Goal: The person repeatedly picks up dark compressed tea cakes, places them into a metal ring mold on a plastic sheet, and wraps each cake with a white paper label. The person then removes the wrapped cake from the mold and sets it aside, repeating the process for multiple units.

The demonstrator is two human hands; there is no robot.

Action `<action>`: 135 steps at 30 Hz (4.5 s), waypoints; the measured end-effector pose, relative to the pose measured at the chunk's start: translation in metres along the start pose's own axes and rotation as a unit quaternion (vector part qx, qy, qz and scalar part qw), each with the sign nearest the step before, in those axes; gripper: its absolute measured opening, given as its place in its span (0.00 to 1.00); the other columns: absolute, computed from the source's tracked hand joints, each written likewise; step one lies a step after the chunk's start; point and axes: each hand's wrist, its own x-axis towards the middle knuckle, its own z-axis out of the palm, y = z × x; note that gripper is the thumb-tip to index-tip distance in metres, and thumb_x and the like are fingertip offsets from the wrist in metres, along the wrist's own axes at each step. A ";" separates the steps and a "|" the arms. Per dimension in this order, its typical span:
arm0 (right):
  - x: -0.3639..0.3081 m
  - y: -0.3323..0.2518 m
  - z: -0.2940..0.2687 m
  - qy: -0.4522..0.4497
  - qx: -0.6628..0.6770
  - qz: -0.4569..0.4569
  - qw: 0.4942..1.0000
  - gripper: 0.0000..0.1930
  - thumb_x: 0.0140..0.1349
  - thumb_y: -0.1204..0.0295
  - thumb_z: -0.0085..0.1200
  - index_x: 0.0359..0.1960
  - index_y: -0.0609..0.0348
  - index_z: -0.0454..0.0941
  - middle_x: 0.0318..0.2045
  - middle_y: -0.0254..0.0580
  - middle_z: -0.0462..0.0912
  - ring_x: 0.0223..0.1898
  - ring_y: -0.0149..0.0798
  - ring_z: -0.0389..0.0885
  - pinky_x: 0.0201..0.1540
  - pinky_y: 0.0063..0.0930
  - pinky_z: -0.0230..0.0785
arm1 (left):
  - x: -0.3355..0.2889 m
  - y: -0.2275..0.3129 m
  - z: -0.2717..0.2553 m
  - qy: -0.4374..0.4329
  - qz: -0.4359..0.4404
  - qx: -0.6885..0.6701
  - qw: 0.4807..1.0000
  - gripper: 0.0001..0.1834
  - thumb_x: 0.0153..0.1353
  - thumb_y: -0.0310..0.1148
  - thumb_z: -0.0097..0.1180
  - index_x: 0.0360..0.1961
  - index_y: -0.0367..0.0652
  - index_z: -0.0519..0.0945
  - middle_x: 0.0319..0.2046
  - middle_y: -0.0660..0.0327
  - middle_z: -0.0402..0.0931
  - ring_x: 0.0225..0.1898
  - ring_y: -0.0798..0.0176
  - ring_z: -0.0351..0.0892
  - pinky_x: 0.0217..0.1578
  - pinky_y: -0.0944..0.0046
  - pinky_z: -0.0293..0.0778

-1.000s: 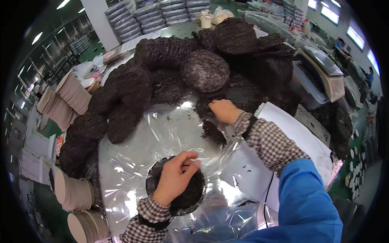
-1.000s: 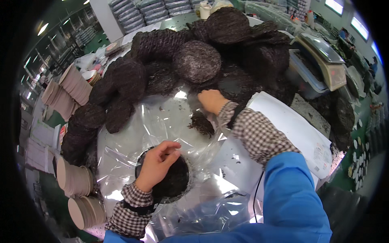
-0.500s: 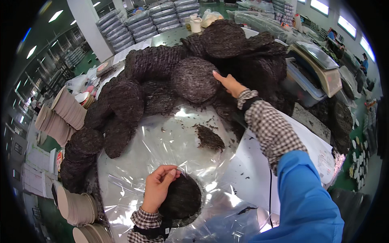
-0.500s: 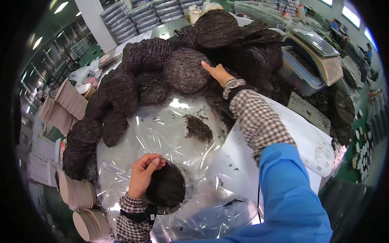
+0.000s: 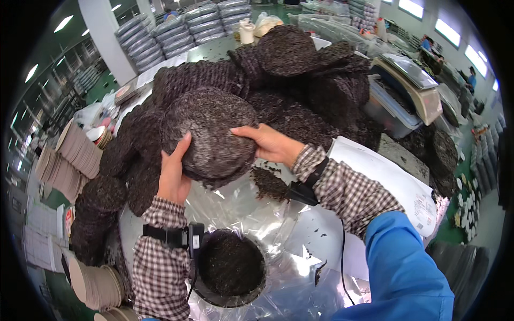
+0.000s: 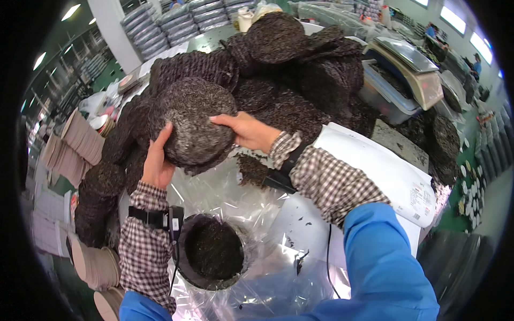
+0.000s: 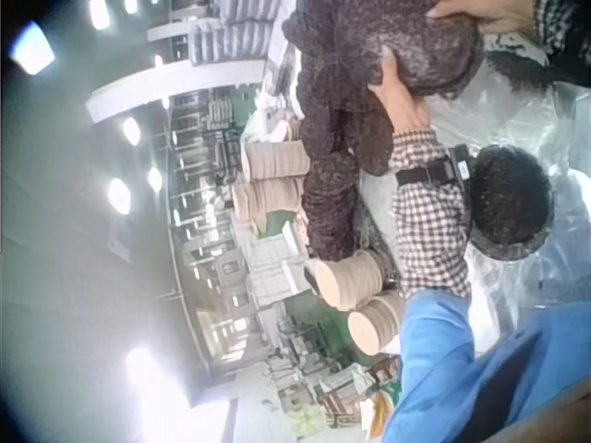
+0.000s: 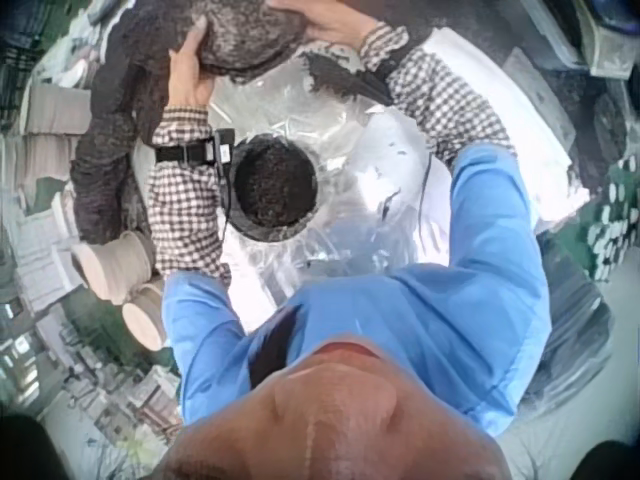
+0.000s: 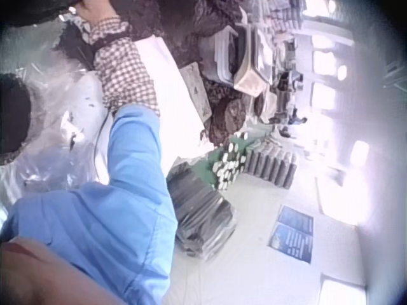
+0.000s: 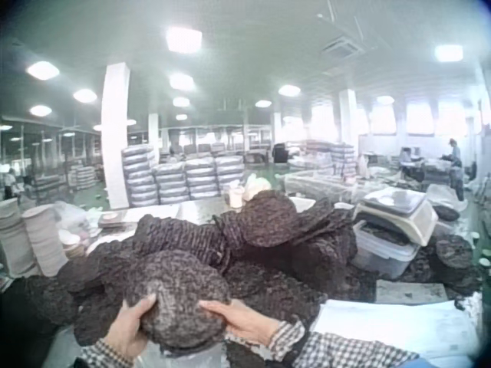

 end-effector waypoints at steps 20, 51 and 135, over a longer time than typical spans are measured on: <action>-0.069 0.009 -0.134 0.108 -0.832 0.165 0.519 0.50 0.57 0.55 0.59 0.73 0.65 0.43 0.57 0.67 0.69 0.55 0.66 0.73 0.55 0.57 0.69 | 0.052 -0.076 0.015 -0.050 -0.146 -0.186 0.970 0.23 0.67 0.37 0.55 0.58 0.35 0.73 0.58 0.52 0.73 0.58 0.52 0.74 0.62 0.50 0.70; -0.087 0.057 -0.134 0.192 -0.806 0.160 0.537 0.54 0.56 0.22 0.25 0.76 0.48 0.44 0.74 0.61 0.44 0.72 0.76 0.38 0.70 0.69 0.26 | -0.023 -0.139 0.088 -0.363 0.111 0.801 0.463 0.33 0.53 0.32 0.64 0.62 0.54 0.70 0.59 0.40 0.65 0.56 0.39 0.74 0.57 0.51 0.71; -0.187 0.040 0.143 -0.118 -0.787 -0.021 0.605 0.23 0.61 0.59 0.53 0.53 0.59 0.78 0.51 0.49 0.79 0.57 0.48 0.74 0.67 0.52 0.55 | -0.209 -0.095 -0.081 -0.256 0.086 0.802 0.533 0.42 0.62 0.61 0.52 0.73 0.61 0.55 0.76 0.47 0.29 0.75 0.34 0.21 0.68 0.29 0.23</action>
